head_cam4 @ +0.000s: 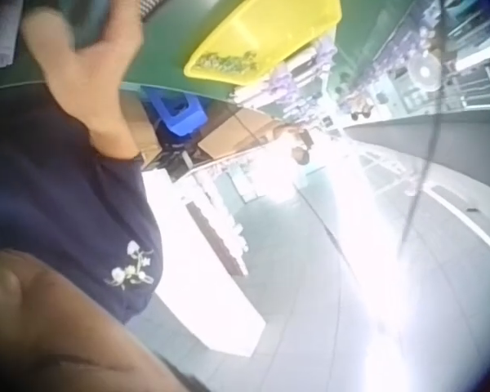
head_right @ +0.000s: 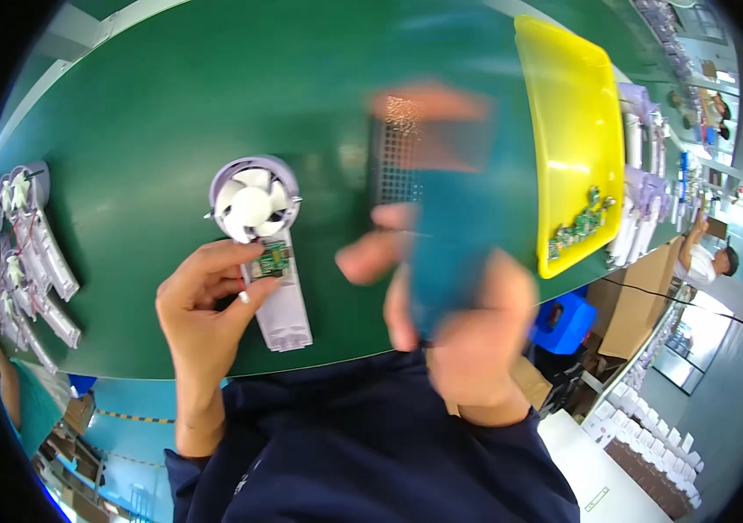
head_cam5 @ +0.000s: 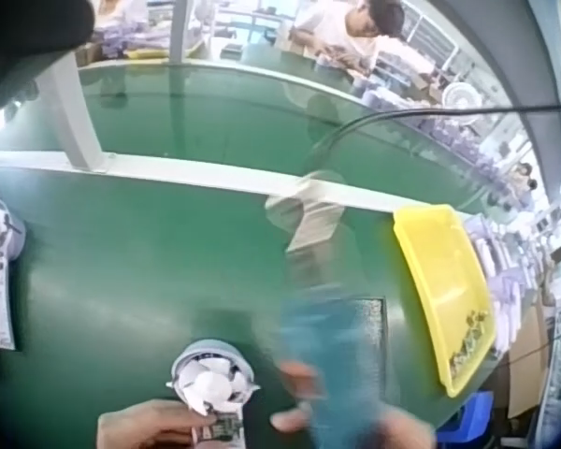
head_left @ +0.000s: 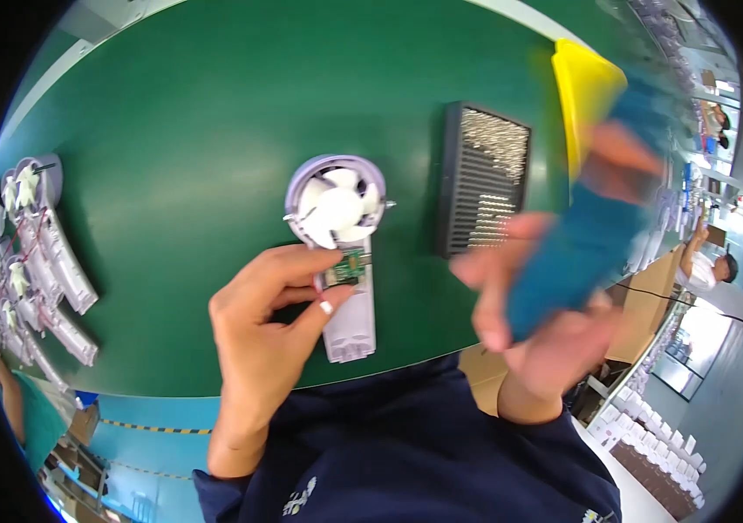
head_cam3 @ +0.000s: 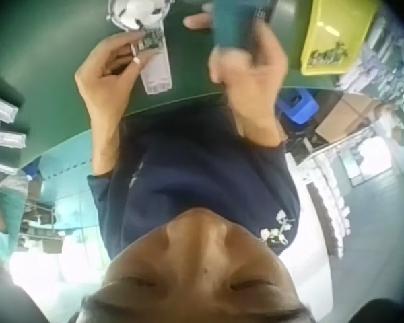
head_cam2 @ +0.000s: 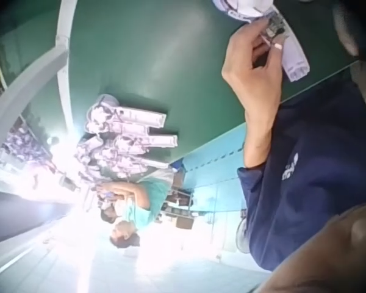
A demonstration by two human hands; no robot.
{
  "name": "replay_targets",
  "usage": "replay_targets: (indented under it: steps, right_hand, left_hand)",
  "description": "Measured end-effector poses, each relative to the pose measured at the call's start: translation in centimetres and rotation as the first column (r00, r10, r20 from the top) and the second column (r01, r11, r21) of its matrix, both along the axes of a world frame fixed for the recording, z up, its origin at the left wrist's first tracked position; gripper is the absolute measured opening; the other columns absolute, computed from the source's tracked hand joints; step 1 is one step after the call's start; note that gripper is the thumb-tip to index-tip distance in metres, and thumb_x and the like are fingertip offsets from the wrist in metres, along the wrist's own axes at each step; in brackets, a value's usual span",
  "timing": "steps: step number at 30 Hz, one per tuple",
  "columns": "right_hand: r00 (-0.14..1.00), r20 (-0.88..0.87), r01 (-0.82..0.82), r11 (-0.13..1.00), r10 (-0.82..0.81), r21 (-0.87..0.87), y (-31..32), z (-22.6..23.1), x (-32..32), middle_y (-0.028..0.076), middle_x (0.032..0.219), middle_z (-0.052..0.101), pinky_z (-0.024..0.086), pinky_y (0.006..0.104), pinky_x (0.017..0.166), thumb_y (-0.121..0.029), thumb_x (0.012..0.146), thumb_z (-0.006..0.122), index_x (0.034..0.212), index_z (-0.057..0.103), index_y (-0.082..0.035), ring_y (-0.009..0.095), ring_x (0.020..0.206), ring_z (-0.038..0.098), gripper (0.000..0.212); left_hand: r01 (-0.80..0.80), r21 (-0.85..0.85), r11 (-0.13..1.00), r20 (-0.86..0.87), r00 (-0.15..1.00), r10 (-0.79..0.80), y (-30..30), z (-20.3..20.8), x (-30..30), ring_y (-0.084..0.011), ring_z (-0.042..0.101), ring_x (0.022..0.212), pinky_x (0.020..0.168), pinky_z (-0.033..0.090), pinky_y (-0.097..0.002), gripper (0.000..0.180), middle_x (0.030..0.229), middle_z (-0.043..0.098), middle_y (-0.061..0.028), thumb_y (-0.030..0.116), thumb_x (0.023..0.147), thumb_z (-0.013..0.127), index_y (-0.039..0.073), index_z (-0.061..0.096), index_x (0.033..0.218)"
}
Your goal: The person assembles handheld mini fans by installing a PCB board into a fan housing, then securing it with screws using an electric screwdriver.
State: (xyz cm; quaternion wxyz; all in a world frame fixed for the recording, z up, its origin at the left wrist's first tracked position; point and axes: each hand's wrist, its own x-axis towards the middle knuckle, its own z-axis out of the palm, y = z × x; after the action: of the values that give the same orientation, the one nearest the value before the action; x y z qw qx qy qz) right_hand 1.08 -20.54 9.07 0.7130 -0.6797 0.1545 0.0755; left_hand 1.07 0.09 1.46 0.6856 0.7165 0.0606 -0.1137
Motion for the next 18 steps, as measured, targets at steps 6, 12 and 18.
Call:
replay_targets:
  steps: [6,12,18]
  right_hand:
    - [0.630,0.776,-0.255,0.934,-0.035,0.249,-6.3,-2.0,4.5,0.006,0.083,0.054,0.041,0.0334,0.053,-0.073,0.086,0.056,0.125,0.048,-0.007,0.017,0.059,0.050,0.077]
    - [0.562,0.818,-0.300,0.952,0.122,0.064,-3.4,-3.5,5.6,0.005,0.080,0.054,0.039,0.0333,0.050,-0.086,0.080,0.047,0.121,0.053,-0.008,0.018,0.058,0.051,0.089]
    - [0.585,0.810,-0.233,0.965,0.037,0.124,-5.5,-4.8,5.7,0.006,0.076,0.053,0.038,0.0344,0.046,-0.087,0.081,0.042,0.119,0.055,-0.008,0.018,0.053,0.049,0.089]
  left_hand:
    - [0.018,0.037,0.999,-0.069,0.998,-0.015,-1.0,0.0,0.9,-0.0167,0.071,0.087,0.076,0.061,-0.0275,0.028,0.100,0.069,-0.0103,-0.013,0.076,0.074,-0.004,0.069,0.102]
    - [0.088,-0.054,0.995,-0.080,0.993,-0.093,0.2,-0.3,1.4,-0.0149,0.070,0.086,0.075,0.060,-0.0263,0.027,0.099,0.070,-0.0094,-0.012,0.077,0.075,-0.004,0.069,0.102]
    - [0.046,-0.008,0.999,-0.082,0.996,-0.046,-1.1,-0.5,2.2,-0.0133,0.070,0.087,0.072,0.060,-0.0247,0.029,0.097,0.070,-0.0090,-0.011,0.074,0.078,-0.004,0.069,0.100]
